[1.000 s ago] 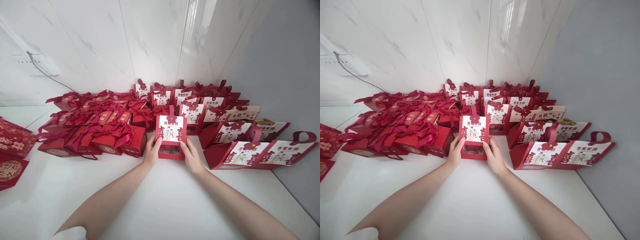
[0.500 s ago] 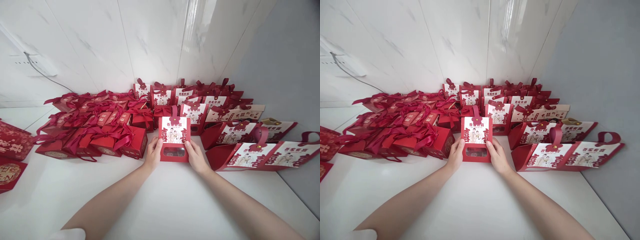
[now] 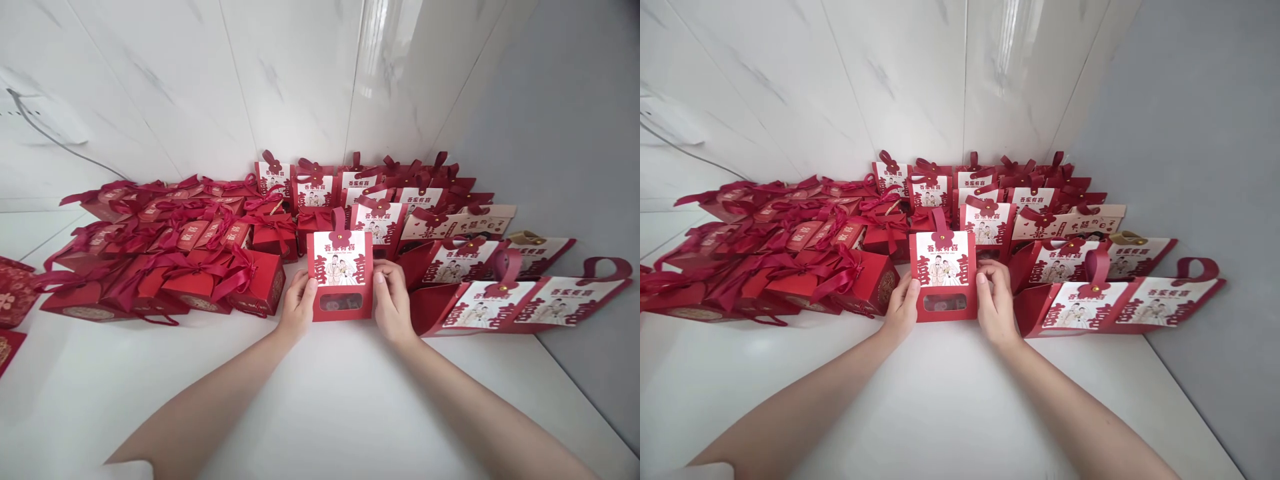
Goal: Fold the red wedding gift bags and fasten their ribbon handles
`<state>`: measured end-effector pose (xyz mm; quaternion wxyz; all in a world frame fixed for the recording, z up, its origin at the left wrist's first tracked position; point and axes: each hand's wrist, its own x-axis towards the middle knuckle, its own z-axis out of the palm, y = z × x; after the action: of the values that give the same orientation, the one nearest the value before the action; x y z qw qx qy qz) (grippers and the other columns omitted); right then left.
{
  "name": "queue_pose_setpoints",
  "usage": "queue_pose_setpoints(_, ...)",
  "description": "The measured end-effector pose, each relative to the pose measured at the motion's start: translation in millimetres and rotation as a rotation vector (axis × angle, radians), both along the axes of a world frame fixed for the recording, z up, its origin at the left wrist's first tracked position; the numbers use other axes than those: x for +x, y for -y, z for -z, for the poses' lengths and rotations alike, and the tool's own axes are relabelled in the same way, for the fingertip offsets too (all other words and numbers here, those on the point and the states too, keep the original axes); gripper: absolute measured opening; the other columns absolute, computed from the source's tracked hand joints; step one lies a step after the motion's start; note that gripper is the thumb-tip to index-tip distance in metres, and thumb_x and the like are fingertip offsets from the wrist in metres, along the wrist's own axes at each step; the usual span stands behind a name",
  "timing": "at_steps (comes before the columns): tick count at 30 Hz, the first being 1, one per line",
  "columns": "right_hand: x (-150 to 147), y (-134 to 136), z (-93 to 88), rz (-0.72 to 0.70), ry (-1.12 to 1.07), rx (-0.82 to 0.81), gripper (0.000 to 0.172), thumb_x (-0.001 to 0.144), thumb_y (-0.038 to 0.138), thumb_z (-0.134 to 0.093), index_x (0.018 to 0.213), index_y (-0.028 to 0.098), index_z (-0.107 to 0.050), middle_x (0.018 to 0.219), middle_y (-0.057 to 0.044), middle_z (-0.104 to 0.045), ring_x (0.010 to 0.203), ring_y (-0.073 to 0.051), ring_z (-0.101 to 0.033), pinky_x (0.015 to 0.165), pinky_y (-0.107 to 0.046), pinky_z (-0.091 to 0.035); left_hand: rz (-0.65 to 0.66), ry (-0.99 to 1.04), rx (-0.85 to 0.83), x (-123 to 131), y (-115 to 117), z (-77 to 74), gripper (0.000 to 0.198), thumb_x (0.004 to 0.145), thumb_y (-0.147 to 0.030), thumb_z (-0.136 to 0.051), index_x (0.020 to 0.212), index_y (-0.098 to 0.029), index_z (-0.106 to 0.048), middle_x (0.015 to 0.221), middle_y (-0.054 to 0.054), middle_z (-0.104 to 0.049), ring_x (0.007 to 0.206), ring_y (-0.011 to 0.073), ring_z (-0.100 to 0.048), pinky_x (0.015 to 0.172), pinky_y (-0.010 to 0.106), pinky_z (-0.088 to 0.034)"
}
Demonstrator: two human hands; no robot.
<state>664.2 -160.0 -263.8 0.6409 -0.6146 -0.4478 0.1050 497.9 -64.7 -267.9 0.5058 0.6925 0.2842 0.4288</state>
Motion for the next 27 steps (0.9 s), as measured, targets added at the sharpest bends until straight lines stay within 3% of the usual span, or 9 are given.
queue_pose_setpoints(4,10.9,5.5,-2.9,-0.072,0.023,-0.034,0.021,0.099,0.041,-0.043,0.090,0.024,-0.052,0.087,-0.002,-0.057,0.081,-0.019,-0.055,0.076,-0.032,-0.046,0.063,-0.041,0.171,-0.9,1.1,-0.8,0.038,0.099,-0.042,-0.041,0.116,-0.021,-0.068,0.122,0.010,-0.062,0.115,0.0229,-0.057,0.098,0.032,-0.046)
queue_pose_setpoints(10,11.6,8.3,0.6,-0.272,0.056,-0.151,0.028,0.100,0.042,-0.040,0.108,0.024,-0.060,0.101,-0.005,-0.067,0.093,-0.024,-0.062,0.080,-0.033,-0.048,0.079,-0.027,0.132,-0.3,-1.4,2.5,0.039,0.098,-0.044,-0.041,0.115,-0.022,-0.068,0.122,0.010,-0.062,0.116,0.0245,-0.057,0.098,0.034,-0.046)
queue_pose_setpoints(13,8.3,8.0,5.0,-0.212,0.093,-0.161,0.028,0.100,0.042,-0.040,0.103,0.024,-0.060,0.097,-0.005,-0.067,0.085,-0.022,-0.062,0.074,-0.031,-0.048,0.067,-0.021,0.084,0.8,-0.7,3.6,0.039,0.097,-0.046,-0.043,0.112,-0.022,-0.069,0.120,0.009,-0.063,0.112,0.0236,-0.058,0.097,0.033,-0.047)
queue_pose_setpoints(18,7.6,7.9,8.8,-0.095,0.134,-0.184,0.028,0.097,0.045,-0.047,0.080,0.023,-0.053,0.067,0.001,-0.054,0.059,-0.015,-0.047,0.054,-0.026,-0.037,0.007,-0.021,0.044,1.7,1.5,4.7,0.038,0.095,-0.049,-0.047,0.109,-0.021,-0.069,0.114,0.008,-0.065,0.107,0.0228,-0.060,0.098,0.032,-0.046)
queue_pose_setpoints(20,8.6,7.3,7.1,-0.136,0.149,-0.198,0.027,0.096,0.045,-0.049,0.082,0.023,-0.056,0.071,0.001,-0.058,0.063,-0.016,-0.052,0.057,-0.027,-0.040,-0.030,-0.016,0.010,1.8,0.7,5.0,0.040,0.095,-0.050,-0.046,0.109,-0.020,-0.069,0.115,0.009,-0.066,0.108,0.0232,-0.060,0.099,0.033,-0.046)
queue_pose_setpoints(23,9.8,6.0,3.7,-0.285,0.173,-0.226,0.026,0.097,0.043,-0.046,0.104,0.024,-0.063,0.097,-0.004,-0.070,0.086,-0.023,-0.065,0.074,-0.031,-0.049,-0.051,0.004,-0.085,1.8,-2.4,5.2,0.044,0.095,-0.054,-0.043,0.108,-0.020,-0.069,0.114,0.009,-0.068,0.109,0.0242,-0.062,0.100,0.035,-0.046)
queue_pose_setpoints(27,8.4,6.6,1.7,-0.391,0.166,-0.245,0.035,0.100,0.042,-0.040,0.124,0.026,-0.060,0.119,-0.007,-0.068,0.105,-0.027,-0.064,0.087,-0.037,-0.050,-0.080,0.034,-0.167,1.5,-6.4,5.5,0.047,0.093,-0.057,-0.046,0.104,-0.019,-0.070,0.111,0.009,-0.070,0.107,0.0244,-0.063,0.096,0.035,-0.049)
